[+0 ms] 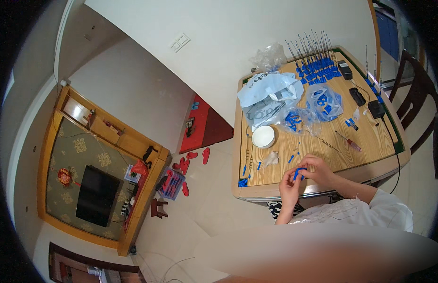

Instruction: The person is assembling electronic components, specifically attaching small wires to a blue plastic housing using a screwdriver.

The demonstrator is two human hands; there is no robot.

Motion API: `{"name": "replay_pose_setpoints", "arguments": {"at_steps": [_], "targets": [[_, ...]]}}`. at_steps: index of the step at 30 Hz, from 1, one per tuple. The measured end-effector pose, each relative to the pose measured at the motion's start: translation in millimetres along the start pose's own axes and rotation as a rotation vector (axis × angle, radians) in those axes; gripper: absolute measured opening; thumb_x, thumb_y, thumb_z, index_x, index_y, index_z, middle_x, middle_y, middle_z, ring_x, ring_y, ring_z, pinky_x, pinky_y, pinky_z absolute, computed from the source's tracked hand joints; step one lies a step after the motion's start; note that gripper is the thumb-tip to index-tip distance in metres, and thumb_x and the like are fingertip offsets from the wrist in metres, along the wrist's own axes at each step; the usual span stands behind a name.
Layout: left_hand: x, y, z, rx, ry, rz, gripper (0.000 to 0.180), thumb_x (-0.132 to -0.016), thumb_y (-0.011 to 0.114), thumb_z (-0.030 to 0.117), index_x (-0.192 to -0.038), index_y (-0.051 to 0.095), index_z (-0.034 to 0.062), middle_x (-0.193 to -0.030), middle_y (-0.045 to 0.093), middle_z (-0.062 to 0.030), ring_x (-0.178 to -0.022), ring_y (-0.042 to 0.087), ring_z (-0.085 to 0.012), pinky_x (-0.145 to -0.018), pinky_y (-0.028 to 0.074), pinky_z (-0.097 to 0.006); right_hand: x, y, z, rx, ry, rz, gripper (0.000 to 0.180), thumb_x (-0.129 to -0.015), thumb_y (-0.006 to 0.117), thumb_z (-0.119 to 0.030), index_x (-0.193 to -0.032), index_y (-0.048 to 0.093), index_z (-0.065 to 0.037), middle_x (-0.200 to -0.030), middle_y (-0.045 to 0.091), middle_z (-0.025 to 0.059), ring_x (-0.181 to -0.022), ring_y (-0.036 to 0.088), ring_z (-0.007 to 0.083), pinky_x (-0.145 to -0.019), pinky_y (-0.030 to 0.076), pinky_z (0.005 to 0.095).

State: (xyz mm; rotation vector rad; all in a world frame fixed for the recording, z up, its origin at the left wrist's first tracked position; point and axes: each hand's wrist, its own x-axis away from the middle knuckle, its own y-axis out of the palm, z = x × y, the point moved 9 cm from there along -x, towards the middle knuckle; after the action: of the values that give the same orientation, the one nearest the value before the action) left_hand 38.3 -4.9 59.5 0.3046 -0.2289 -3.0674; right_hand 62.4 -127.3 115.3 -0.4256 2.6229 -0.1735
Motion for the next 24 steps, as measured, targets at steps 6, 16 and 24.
{"name": "replay_pose_setpoints", "arguments": {"at_steps": [6, 16, 24], "targets": [[0.8, 0.7, 1.7, -0.014, 0.013, -0.009, 0.024, -0.086, 0.057, -0.001, -0.109, 0.053, -0.0019, -0.097, 0.061, -0.0077, -0.09, 0.058, -0.0123, -0.081, 0.048, -0.025, 0.2, -0.3, -1.3, 0.019, 0.008, 0.01, 0.01, -0.075, 0.067, -0.003, -0.083, 0.062, -0.001, -0.08, 0.056, 0.0061, -0.073, 0.055, 0.0126, -0.065, 0.045, 0.0246], [1.9, 1.1, -2.5, -0.016, -0.007, -0.014, 0.024, -0.086, 0.059, 0.0, -0.109, 0.053, -0.002, -0.098, 0.062, -0.0084, -0.089, 0.059, -0.0121, -0.081, 0.048, -0.024, 0.1, -0.4, -8.1, 0.037, -0.038, -0.015, 0.01, -0.076, 0.066, -0.002, -0.083, 0.06, 0.0, -0.081, 0.055, 0.0061, -0.072, 0.053, 0.0123, -0.064, 0.045, 0.0247], [-1.5, -9.2, 11.9, 0.041, 0.052, 0.086, 0.034, -0.086, 0.057, -0.002, -0.118, 0.047, -0.0006, -0.097, 0.061, -0.0083, -0.088, 0.059, -0.0125, -0.076, 0.048, -0.023, 9.0, 7.8, 40.6, -0.488, 0.305, 0.045, 0.013, -0.08, 0.063, 0.0, -0.089, 0.054, -0.001, -0.085, 0.057, 0.0041, -0.076, 0.057, 0.0096, -0.068, 0.047, 0.0221]]}}
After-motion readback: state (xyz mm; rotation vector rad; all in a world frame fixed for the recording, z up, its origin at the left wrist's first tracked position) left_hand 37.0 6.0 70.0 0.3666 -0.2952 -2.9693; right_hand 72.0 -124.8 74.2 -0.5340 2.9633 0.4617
